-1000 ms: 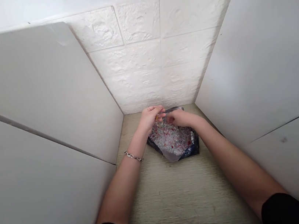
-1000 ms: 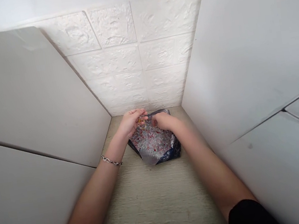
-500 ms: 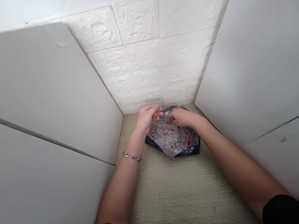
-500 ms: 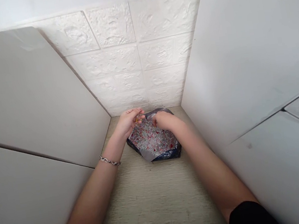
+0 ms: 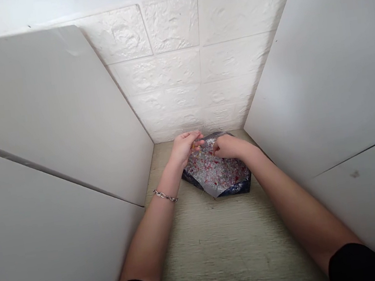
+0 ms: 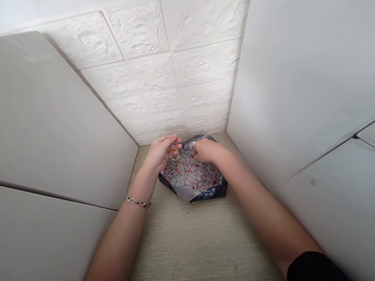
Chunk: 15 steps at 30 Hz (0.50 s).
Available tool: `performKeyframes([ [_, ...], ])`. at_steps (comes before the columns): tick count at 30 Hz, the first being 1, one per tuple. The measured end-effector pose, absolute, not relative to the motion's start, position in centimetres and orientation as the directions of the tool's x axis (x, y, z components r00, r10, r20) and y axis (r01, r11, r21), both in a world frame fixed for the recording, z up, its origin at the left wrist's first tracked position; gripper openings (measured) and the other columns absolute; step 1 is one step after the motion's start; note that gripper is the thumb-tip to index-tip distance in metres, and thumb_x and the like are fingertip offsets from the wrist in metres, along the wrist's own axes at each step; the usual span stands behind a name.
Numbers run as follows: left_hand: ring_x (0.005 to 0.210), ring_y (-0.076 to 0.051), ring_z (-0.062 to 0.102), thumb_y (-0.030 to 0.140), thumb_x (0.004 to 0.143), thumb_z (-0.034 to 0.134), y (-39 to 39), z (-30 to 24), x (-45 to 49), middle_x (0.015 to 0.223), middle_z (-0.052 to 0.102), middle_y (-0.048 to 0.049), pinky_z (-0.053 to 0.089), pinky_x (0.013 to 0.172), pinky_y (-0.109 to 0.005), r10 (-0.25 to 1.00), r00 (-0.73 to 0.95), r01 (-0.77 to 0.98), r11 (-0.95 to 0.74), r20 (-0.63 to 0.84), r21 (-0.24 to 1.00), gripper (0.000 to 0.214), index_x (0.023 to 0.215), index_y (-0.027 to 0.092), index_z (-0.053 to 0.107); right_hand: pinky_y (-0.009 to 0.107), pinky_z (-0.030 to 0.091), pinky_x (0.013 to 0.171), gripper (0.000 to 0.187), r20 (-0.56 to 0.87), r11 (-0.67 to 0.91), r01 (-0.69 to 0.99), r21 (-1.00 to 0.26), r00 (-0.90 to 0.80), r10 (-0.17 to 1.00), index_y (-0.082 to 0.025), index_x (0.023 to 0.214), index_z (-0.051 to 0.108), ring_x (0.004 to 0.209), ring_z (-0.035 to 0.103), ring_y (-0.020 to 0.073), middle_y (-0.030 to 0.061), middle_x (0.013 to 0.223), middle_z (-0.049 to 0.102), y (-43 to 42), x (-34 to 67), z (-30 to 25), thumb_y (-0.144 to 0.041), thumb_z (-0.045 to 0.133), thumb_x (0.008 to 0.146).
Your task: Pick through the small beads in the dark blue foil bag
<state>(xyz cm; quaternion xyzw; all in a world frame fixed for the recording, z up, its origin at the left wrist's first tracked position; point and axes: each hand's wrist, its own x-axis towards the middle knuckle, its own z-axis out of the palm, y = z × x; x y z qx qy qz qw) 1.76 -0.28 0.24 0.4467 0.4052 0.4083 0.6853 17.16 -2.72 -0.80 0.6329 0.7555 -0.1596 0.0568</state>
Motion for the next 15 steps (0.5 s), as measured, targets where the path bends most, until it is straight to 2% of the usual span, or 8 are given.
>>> performKeyframes([
  [6, 0.056, -0.007, 0.059, 0.022, 0.069, 0.063, -0.25, 0.21, 1.82, 0.071, 0.063, -0.0040, 0.039, 0.044, -0.015, 0.921, 0.335, -0.196, 0.273, -0.198, 0.942, 0.011, 0.072, 0.011, 0.061, 0.023, 0.040, 0.068, 0.023, -0.285, 0.144, 0.978, -0.148, -0.182, 0.941, -0.016, 0.086, 0.068, 0.080, 0.060, 0.0161, 0.0081, 0.089, 0.067, -2.78, 16.97, -1.10, -0.017, 0.047, 0.074],
  [10, 0.055, -0.007, 0.059, 0.022, 0.069, 0.063, -0.27, 0.16, 1.84, 0.071, 0.062, -0.0035, 0.039, 0.043, -0.015, 0.918, 0.347, -0.198, 0.273, -0.193, 0.942, 0.011, 0.071, 0.012, 0.060, 0.024, 0.040, 0.064, 0.023, -0.301, 0.078, 0.990, -0.120, -0.111, 0.947, -0.015, 0.089, 0.066, 0.079, 0.061, 0.0176, 0.0104, 0.092, 0.066, -3.09, 16.52, -1.05, -0.020, 0.050, 0.074],
  [15, 0.057, -0.007, 0.059, 0.023, 0.068, 0.064, -0.31, 0.19, 1.82, 0.072, 0.063, -0.0044, 0.039, 0.044, -0.015, 0.921, 0.342, -0.198, 0.266, -0.188, 0.943, 0.013, 0.072, 0.011, 0.060, 0.023, 0.040, 0.063, 0.021, -0.306, 0.077, 0.991, -0.111, -0.107, 0.946, -0.014, 0.086, 0.066, 0.078, 0.061, 0.0179, 0.0100, 0.089, 0.066, -3.35, 16.30, -0.96, -0.016, 0.050, 0.073],
])
